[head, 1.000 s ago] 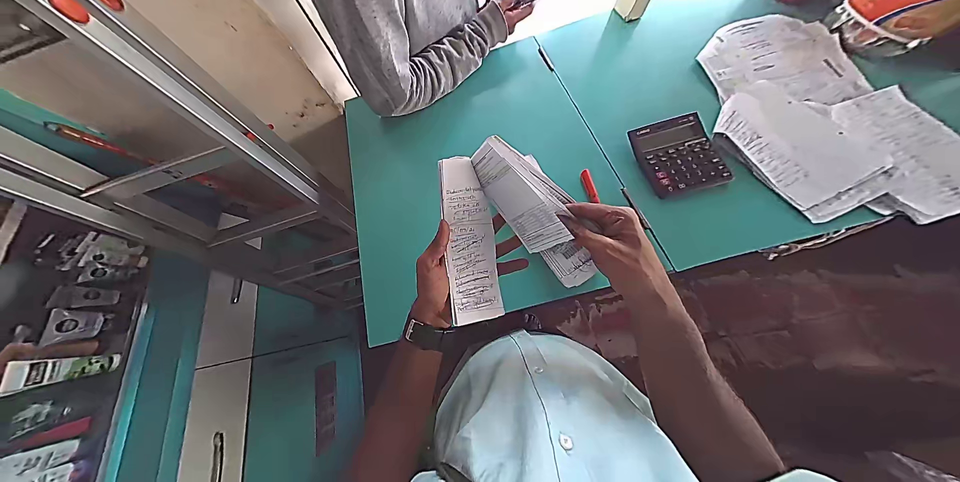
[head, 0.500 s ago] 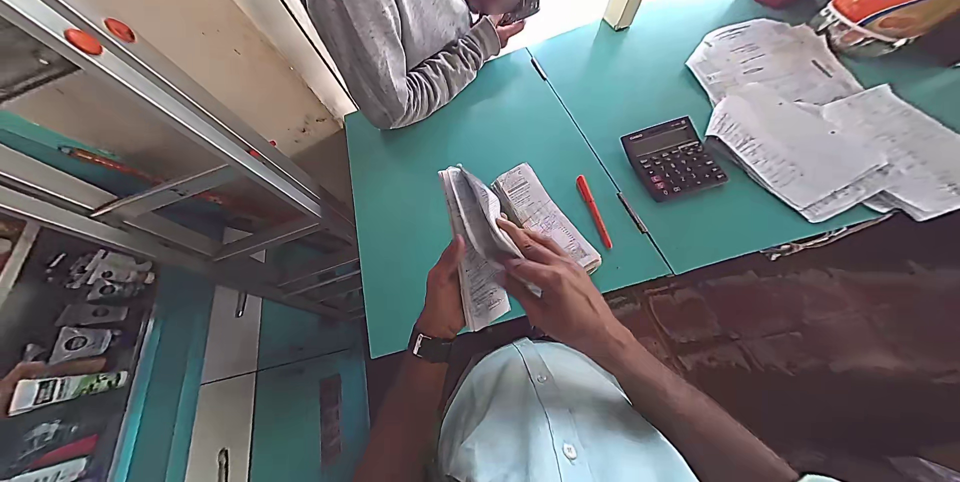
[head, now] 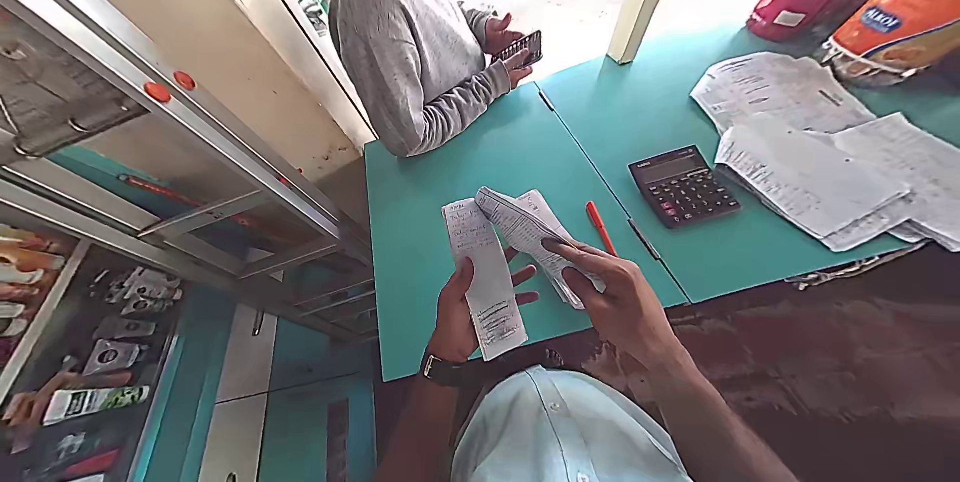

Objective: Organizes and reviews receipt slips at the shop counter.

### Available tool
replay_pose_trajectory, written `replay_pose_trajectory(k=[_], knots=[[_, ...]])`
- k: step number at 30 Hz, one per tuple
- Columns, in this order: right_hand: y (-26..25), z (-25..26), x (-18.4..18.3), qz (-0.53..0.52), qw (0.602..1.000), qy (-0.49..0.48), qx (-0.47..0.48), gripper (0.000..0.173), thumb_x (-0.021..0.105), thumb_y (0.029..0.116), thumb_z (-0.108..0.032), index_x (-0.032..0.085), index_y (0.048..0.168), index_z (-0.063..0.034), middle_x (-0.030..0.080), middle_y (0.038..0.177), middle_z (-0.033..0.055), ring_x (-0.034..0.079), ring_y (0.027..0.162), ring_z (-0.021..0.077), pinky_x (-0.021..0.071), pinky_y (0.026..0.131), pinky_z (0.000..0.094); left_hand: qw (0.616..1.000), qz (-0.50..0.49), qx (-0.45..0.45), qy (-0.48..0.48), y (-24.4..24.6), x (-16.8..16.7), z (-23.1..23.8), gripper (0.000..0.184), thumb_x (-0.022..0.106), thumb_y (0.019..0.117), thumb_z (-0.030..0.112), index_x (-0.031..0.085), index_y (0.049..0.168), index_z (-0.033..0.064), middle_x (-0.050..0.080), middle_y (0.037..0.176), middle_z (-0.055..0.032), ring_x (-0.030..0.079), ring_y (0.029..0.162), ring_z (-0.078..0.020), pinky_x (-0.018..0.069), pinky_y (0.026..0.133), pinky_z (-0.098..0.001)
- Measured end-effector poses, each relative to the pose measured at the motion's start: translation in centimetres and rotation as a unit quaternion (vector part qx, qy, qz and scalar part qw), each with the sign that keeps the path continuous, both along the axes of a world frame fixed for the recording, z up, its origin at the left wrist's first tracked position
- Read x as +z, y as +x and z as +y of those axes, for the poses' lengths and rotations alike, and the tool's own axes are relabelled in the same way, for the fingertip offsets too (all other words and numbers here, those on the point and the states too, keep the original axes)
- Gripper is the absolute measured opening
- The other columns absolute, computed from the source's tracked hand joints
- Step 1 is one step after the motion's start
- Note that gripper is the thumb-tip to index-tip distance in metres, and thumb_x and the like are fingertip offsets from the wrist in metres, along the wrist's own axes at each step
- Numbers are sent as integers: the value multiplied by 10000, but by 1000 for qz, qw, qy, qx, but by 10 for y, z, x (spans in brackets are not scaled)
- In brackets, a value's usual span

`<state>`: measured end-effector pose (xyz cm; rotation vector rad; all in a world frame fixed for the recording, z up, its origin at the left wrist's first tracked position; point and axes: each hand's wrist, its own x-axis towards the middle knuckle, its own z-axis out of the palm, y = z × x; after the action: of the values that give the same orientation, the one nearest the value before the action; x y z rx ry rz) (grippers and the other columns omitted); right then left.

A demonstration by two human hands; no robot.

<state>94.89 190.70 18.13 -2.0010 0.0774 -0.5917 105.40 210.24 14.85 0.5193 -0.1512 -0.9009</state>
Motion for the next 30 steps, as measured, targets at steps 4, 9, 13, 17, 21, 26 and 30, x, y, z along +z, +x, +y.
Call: replay_pose_trajectory(k=[4,9,13,17,21,26,30], knots=[[-3,0,0,2,1000,3,2,421,506,920,-33,718,1280,-89,693,1316,85,647,1217,84,521,1023,237,1000,1,-5,3,0,-2,0,548,398,1080,408,375,1492,46,460,1501,-311,562,1267,-526,534,973,-631],[-6,2,3,5,999,-31,16,415,511,920,-50,728,1269,-103,716,1277,80,670,1181,98,534,989,244,995,-33,44,82,1,4,-2,463,397,1082,318,425,1453,41,551,1452,-211,627,1241,-377,573,962,-531],[-7,0,11,5,994,-100,34,454,480,913,-20,726,1279,-124,710,1293,68,689,1154,133,558,951,281,938,-179,125,268,0,18,-4,305,466,1001,38,547,1281,-50,731,1070,-138,739,929,-208,631,823,-390],[-6,-17,23,12,980,-170,99,475,460,893,3,736,1256,-130,693,1333,47,699,1159,193,582,934,381,862,-307,176,362,5,23,-4,233,628,966,25,621,1179,-71,748,986,-86,734,889,-124,627,830,-319],[7,-55,33,-8,980,-150,128,400,471,930,-43,757,1186,-154,737,1216,20,708,1059,107,586,910,327,881,-300,178,319,15,28,4,208,582,979,-15,619,1172,-83,756,1004,-123,741,933,-171,619,883,-352],[34,-102,36,19,992,27,123,239,590,916,-61,761,1075,-117,749,1021,-63,670,893,-24,560,810,180,915,-303,101,248,15,53,15,216,543,971,-47,625,1170,-54,766,1012,-111,750,949,-183,620,898,-371],[61,-101,17,35,962,215,163,276,566,847,-25,774,994,-133,755,939,-51,691,836,30,583,738,218,923,-308,88,214,10,72,15,210,557,956,-64,663,1125,0,768,980,-45,741,914,-120,616,881,-328]])
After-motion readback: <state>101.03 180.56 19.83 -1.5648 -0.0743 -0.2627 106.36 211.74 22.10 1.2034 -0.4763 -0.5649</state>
